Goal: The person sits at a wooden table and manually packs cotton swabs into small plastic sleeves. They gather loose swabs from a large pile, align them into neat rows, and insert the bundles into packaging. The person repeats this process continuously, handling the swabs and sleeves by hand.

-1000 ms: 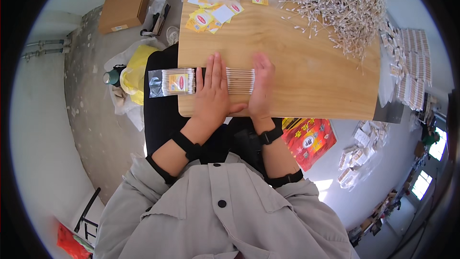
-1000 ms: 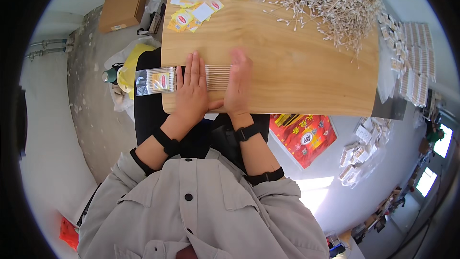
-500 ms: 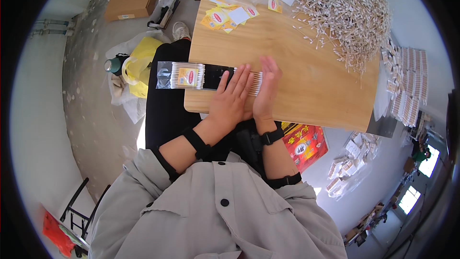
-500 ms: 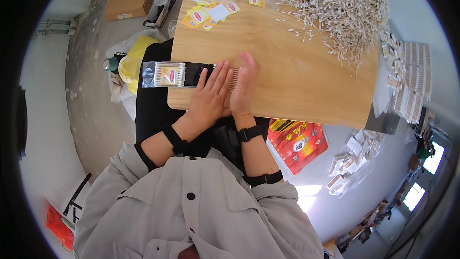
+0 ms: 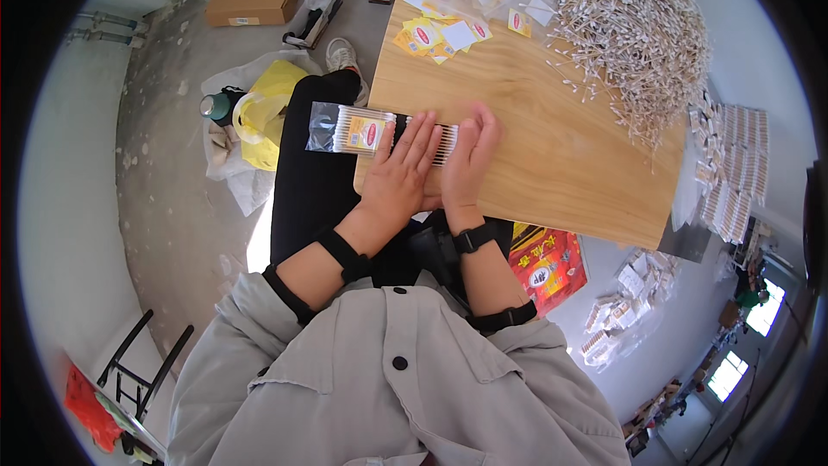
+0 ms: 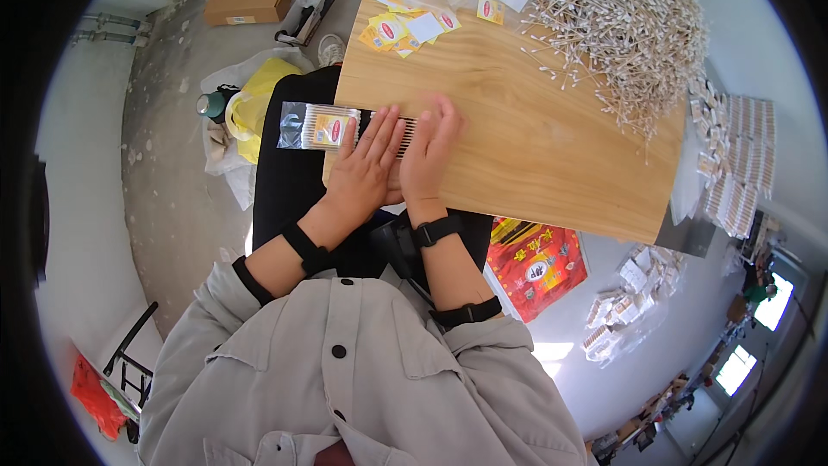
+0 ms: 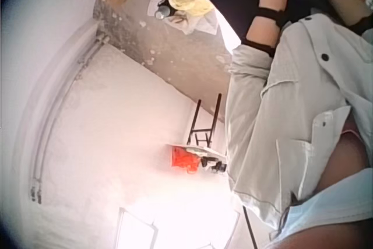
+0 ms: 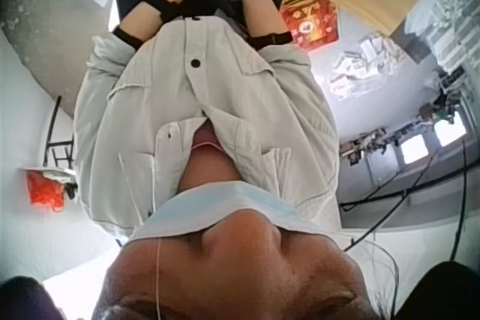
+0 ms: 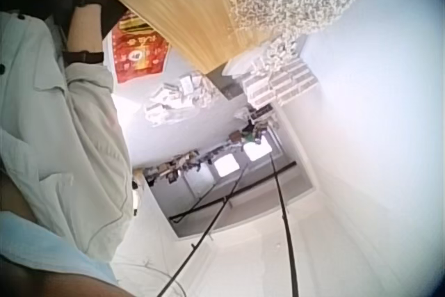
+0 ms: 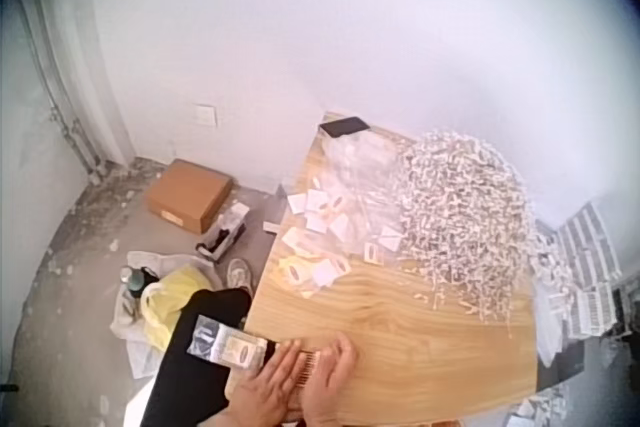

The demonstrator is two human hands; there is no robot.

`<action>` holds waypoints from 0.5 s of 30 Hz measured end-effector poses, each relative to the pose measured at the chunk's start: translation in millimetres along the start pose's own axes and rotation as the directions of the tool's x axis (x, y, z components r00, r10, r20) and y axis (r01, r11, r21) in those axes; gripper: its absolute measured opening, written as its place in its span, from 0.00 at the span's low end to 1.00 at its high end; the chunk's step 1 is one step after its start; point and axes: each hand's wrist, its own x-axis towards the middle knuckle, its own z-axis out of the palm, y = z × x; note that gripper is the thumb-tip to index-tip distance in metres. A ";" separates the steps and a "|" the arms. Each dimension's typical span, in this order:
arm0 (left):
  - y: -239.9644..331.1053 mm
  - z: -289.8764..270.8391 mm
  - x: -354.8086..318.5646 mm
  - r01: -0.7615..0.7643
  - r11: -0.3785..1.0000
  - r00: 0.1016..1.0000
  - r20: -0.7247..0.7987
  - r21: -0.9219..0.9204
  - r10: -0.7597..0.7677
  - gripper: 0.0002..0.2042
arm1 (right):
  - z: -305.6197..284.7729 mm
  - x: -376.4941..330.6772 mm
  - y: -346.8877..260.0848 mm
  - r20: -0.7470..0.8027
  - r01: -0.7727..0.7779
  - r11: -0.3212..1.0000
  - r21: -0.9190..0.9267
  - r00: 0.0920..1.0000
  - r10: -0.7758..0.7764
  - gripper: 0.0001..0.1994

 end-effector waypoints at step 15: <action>-9.6 -7.6 -1.6 0.077 0.993 0.996 -0.043 0.089 -0.073 0.37 | 1.8 16.2 8.4 0.189 0.362 0.724 -0.587 0.931 -0.313 0.25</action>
